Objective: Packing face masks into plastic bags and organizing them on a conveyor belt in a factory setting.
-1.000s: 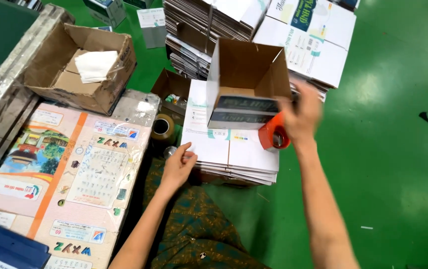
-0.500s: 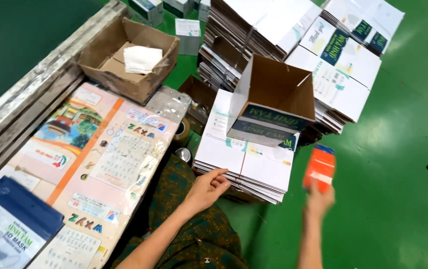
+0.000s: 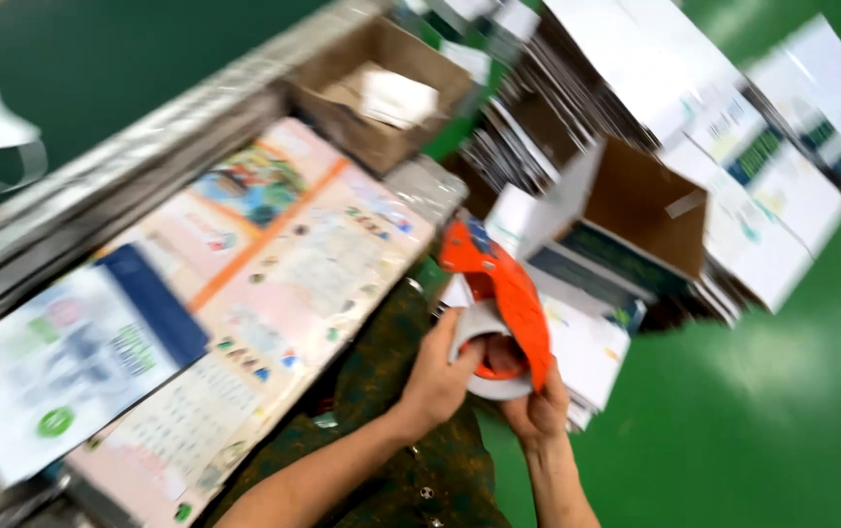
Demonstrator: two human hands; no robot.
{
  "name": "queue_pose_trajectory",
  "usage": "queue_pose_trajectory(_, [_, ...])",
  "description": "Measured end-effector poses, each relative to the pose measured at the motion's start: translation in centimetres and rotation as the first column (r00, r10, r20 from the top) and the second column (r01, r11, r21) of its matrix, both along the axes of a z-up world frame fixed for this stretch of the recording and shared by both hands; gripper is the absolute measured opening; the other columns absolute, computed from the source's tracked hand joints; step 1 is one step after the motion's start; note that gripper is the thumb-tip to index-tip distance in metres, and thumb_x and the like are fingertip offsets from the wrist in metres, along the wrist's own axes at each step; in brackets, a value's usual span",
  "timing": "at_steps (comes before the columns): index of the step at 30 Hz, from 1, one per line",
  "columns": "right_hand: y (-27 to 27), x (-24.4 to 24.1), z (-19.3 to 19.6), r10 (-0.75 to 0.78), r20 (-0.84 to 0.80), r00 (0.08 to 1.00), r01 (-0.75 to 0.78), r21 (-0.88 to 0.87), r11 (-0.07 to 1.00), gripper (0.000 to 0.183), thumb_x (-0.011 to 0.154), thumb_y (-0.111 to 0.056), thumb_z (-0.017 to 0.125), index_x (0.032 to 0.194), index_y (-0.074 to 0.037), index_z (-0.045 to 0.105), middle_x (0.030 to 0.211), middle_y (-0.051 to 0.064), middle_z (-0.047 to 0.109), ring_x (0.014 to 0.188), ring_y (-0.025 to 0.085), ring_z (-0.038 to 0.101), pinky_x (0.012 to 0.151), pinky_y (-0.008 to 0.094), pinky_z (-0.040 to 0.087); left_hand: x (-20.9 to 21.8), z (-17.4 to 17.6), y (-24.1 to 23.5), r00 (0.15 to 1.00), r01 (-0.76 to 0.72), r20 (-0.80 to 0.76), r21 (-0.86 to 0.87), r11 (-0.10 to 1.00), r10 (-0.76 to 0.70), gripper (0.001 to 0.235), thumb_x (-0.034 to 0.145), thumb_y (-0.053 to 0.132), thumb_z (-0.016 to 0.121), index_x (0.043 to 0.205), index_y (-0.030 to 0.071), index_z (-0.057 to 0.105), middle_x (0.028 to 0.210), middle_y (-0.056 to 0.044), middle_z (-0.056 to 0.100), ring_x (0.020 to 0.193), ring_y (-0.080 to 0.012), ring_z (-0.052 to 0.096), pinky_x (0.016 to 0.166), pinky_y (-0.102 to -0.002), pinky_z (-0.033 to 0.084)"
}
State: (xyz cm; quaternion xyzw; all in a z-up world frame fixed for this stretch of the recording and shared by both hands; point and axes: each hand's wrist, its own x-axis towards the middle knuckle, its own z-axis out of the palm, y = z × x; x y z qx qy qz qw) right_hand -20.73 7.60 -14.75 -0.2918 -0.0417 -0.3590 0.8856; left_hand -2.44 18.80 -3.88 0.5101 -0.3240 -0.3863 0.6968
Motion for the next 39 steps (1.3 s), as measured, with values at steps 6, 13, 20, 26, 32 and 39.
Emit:
queue_pose_trajectory(6, [-0.9, 14.0, 12.6, -0.186, -0.332, 0.925, -0.057, -0.606, 0.793, 0.094, 0.093, -0.052, 0.068, 0.169, -0.015, 0.026, 0.167, 0.014, 0.035, 0.138, 0.022, 0.048, 0.119, 0.042, 0.037, 9.9, 1.9, 3.3, 0.882, -0.393, 0.340, 0.145, 0.908, 0.327, 0.039, 0.086, 0.013, 0.059, 0.121, -0.004, 0.055, 0.105, -0.027, 0.071, 0.102, -0.0410, 0.069, 0.090, -0.045, 0.053])
queue_pose_trajectory(13, [-2.8, 22.6, 8.7, -0.129, -0.604, 0.787, -0.304, -0.561, 0.770, 0.062, 0.095, -0.020, 0.067, 0.152, -0.003, 0.047, 0.126, 0.016, 0.068, 0.106, 0.021, 0.071, 0.092, 0.035, 0.056, 17.4, -2.1, 6.4, 0.790, -0.470, 0.564, 0.308, 0.827, 0.239, 0.038, 0.081, 0.015, 0.063, 0.115, -0.003, 0.057, 0.100, -0.030, 0.070, 0.098, -0.0464, 0.068, 0.087, -0.049, 0.052])
queue_pose_trajectory(20, [-5.5, 27.1, 6.6, -0.165, -0.758, 0.631, -0.494, -0.557, 0.668, 0.049, 0.097, -0.028, 0.067, 0.140, -0.003, 0.066, 0.094, 0.008, 0.075, 0.077, 0.013, 0.062, 0.065, 0.027, 0.046, 20.8, -0.9, 8.8, 0.976, -0.131, 0.216, 0.587, 0.799, 0.001, 0.037, 0.092, 0.026, 0.058, 0.117, 0.000, 0.052, 0.102, -0.022, 0.068, 0.094, -0.0406, 0.071, 0.084, -0.049, 0.056])
queue_pose_trajectory(26, [-5.0, 29.7, 8.2, -0.486, -0.630, 0.606, -0.452, -0.775, 0.442, 0.054, 0.094, -0.032, 0.067, 0.141, -0.006, 0.062, 0.098, 0.005, 0.074, 0.088, 0.015, 0.064, 0.080, 0.032, 0.051, 20.9, 2.7, 10.2, 0.902, -0.293, 0.429, 0.675, 0.677, -0.037, 0.039, 0.097, 0.019, 0.053, 0.128, -0.004, 0.051, 0.107, -0.026, 0.069, 0.096, -0.0378, 0.073, 0.087, -0.047, 0.057])
queue_pose_trajectory(32, [-4.0, 28.9, 10.6, -0.778, -0.083, 0.622, -0.415, -0.878, -0.238, 0.049, 0.101, -0.040, 0.067, 0.136, -0.005, 0.064, 0.133, 0.015, 0.068, 0.123, 0.029, 0.060, 0.106, 0.044, 0.045, 19.2, 1.4, 8.4, 0.897, -0.425, 0.216, 0.184, 0.886, 0.385, 0.058, 0.094, 0.006, 0.048, 0.151, 0.001, 0.039, 0.125, -0.025, 0.066, 0.110, -0.0360, 0.068, 0.096, -0.044, 0.052])
queue_pose_trajectory(39, [0.3, 26.0, 18.1, -0.325, -0.406, 0.854, -0.269, -0.880, 0.391, 0.088, 0.075, -0.017, 0.086, 0.148, 0.003, 0.040, 0.134, 0.013, 0.060, 0.120, 0.021, 0.061, 0.099, 0.037, 0.051, 16.1, 0.3, 4.4, 0.785, -0.525, 0.276, -0.177, 0.832, 0.554, 0.097, 0.086, -0.003, 0.053, 0.169, 0.008, 0.004, 0.150, -0.028, 0.050, 0.133, -0.0358, 0.057, 0.111, -0.042, 0.047])
